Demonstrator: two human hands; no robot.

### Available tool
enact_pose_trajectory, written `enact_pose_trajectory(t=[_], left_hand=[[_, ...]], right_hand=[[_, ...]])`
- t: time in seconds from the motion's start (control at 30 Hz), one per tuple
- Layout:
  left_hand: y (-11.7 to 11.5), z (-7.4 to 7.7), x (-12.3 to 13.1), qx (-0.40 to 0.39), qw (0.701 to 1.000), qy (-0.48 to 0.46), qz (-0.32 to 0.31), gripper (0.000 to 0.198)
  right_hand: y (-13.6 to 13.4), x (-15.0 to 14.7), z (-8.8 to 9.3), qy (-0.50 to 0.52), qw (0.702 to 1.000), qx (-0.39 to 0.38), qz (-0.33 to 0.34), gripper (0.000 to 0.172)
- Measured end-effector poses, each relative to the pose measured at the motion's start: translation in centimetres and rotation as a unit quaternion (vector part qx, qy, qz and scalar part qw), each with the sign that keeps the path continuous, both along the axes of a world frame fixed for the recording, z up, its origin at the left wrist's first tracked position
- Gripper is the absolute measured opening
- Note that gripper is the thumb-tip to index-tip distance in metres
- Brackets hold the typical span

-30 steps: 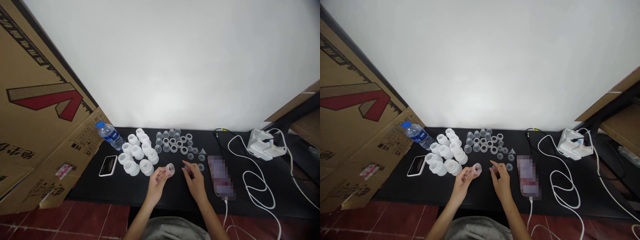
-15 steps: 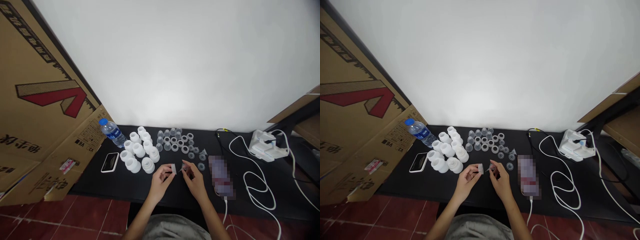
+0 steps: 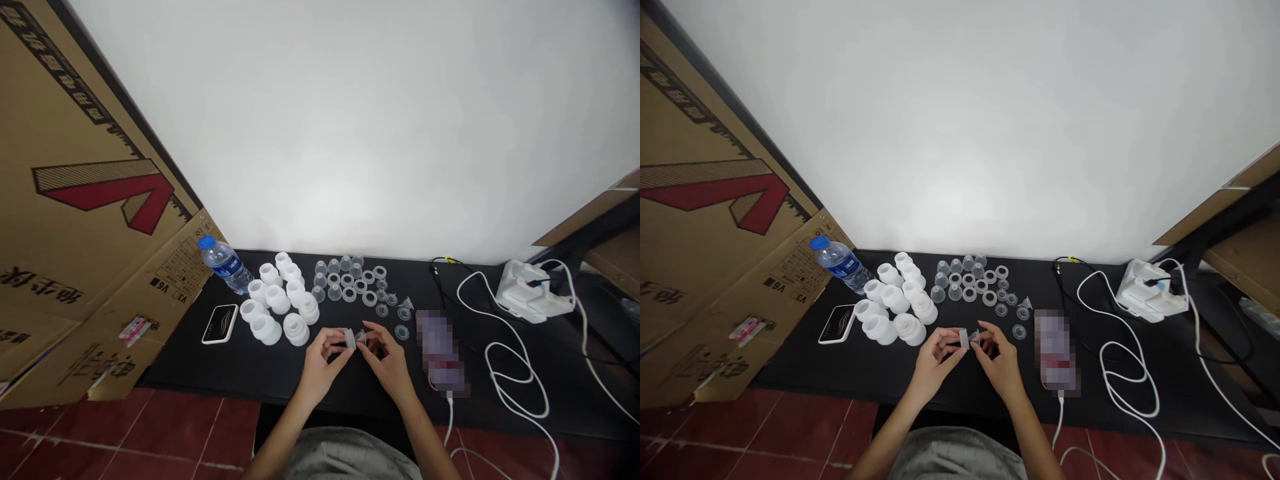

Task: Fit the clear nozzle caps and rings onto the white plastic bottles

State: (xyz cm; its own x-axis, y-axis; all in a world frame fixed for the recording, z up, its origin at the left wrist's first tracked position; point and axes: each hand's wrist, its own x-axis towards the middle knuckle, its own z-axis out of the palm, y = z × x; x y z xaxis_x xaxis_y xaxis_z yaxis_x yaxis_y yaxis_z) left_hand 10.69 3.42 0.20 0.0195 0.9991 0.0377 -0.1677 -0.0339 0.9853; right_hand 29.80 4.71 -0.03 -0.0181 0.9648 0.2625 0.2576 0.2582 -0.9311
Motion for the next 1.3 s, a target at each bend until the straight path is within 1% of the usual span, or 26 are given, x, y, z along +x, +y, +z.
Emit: enact_pose_trajectory(t=[0.13,0.23,0.37,0.47,0.57,0.67,0.77,0.87,1.0,1.1,1.2,1.3], left_hand=[[0.0,0.1,0.0,0.005,1.0,0.005,-0.006,0.034],[-0.1,0.1,0.1,0.006,1.0,0.013,-0.007,0.036],[0.0,0.0,0.2,0.0,1.0,0.011,0.002,0.039],[-0.1,0.0,0.1,-0.008,1.0,0.001,0.005,0.038],[-0.3,0.1,-0.1,-0.01,1.0,0.003,-0.013,0.033],[-0.4,0.1,-0.3,0.006,0.999,0.017,-0.033,0.028],[-0.3,0.0,-0.4,0.034,0.999,0.035,-0.023,0.026],[-0.1,-0.2,-0.5,0.057,0.996,0.067,-0.006,0.023],[-0.2,-0.2,-0.6,0.063,0.991,0.118,0.018,0.021],[-0.3,-0.2,-0.6,0.064,0.988,0.142,0.023,0.022],[-0.4,-0.1,-0.5,0.065,0.986,0.152,0.016,0.023],[-0.5,-0.1,-0.3,0.065,0.985,0.156,0.017,0.022]], right_hand=[[-0.3,0.0,0.8,-0.002,0.998,-0.001,0.059,0.035],[-0.6,0.1,1.7,-0.012,0.995,-0.012,0.101,0.039],[-0.8,0.2,2.6,-0.017,0.992,-0.021,0.126,0.044],[-0.8,0.2,2.7,-0.019,0.989,-0.037,0.141,0.046],[-0.7,0.3,2.4,-0.016,0.989,-0.048,0.137,0.043],[-0.6,0.3,1.9,-0.004,0.991,-0.055,0.123,0.039],[-0.6,0.3,1.7,0.003,0.991,-0.059,0.118,0.035],[-0.6,0.4,1.9,0.005,0.991,-0.056,0.123,0.033],[-0.6,0.4,2.2,0.01,0.989,-0.058,0.133,0.04],[-0.5,0.4,2.1,0.015,0.989,-0.073,0.131,0.043],[-0.5,0.3,1.7,0.034,0.988,-0.086,0.121,0.039],[-0.6,0.2,1.2,0.036,0.99,-0.082,0.107,0.034]])
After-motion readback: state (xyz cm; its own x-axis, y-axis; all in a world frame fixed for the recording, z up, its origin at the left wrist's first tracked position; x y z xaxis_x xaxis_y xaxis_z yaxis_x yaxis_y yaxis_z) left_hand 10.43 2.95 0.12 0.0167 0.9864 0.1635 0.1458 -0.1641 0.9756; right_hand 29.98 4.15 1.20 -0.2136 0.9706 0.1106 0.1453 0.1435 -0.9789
